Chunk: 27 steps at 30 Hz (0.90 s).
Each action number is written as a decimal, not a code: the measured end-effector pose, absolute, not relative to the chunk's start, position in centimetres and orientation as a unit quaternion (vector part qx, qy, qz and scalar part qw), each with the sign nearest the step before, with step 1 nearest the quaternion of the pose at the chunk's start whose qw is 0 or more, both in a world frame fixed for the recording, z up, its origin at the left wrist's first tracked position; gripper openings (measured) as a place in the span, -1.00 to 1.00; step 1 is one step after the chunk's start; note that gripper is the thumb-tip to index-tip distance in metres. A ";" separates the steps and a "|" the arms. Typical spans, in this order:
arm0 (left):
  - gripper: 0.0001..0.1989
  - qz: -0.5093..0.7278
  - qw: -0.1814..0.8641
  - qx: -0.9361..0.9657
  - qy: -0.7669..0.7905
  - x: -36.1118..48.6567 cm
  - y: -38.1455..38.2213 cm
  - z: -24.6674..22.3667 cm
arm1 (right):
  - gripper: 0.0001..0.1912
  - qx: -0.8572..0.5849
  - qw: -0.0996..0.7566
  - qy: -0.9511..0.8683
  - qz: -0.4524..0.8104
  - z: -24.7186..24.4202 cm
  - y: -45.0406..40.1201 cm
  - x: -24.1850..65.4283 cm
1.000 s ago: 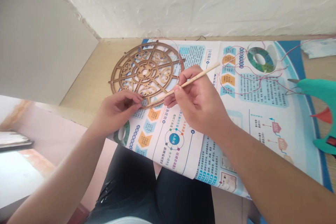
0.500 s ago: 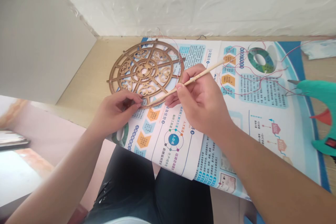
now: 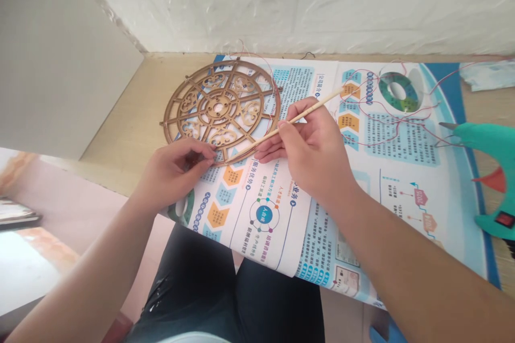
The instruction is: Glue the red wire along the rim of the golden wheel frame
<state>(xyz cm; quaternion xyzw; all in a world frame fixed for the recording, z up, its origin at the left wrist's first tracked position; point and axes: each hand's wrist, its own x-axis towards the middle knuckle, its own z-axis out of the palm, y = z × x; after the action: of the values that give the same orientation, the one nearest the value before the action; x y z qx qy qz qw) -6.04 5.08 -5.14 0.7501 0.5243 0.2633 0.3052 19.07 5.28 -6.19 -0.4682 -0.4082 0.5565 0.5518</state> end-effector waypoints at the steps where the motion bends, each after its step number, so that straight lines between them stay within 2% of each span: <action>1: -0.92 0.264 0.307 0.749 0.524 -6.0 5.1 -5.1 | -0.78 -0.466 0.556 -0.408 0.555 -6.2 5.2 19.1; 8: -0.91 0.280 0.334 0.728 0.530 -6.1 5.0 -5.5 | -0.77 -0.434 0.580 -0.420 0.547 -5.6 5.1 19.3; 11: -0.85 0.314 0.350 0.712 0.523 -6.4 5.0 -5.9 | -0.83 -0.413 0.618 -0.401 0.535 -5.5 5.4 20.2; 15: -0.84 0.365 0.340 0.712 0.494 -6.6 4.6 -5.6 | -0.92 -0.409 0.626 -0.379 0.545 -5.2 5.8 20.7; 20: -0.90 0.412 0.316 0.714 0.471 -5.6 2.4 -3.2 | -0.75 -0.338 0.717 -0.402 0.459 -2.6 4.5 20.5; 22: -0.88 0.411 0.333 0.712 0.462 -4.6 1.2 -2.2 | -0.75 -0.320 0.687 -0.405 0.511 -1.5 3.6 20.5; 25: -0.85 0.391 0.367 0.718 0.443 -2.6 0.0 -1.2 | -0.85 -0.285 0.538 -0.395 0.688 -1.1 2.3 20.4; 27: -0.84 0.380 0.375 0.720 0.443 -1.2 -0.2 -0.9 | -0.80 -0.277 0.453 -0.391 0.751 -1.7 1.8 20.2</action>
<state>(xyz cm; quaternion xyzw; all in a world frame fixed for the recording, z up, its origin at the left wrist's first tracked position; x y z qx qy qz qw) -1.24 -0.18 -0.94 0.7203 0.4430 0.3798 0.3751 20.21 1.81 -1.68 -0.2768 -0.3914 0.7514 0.4534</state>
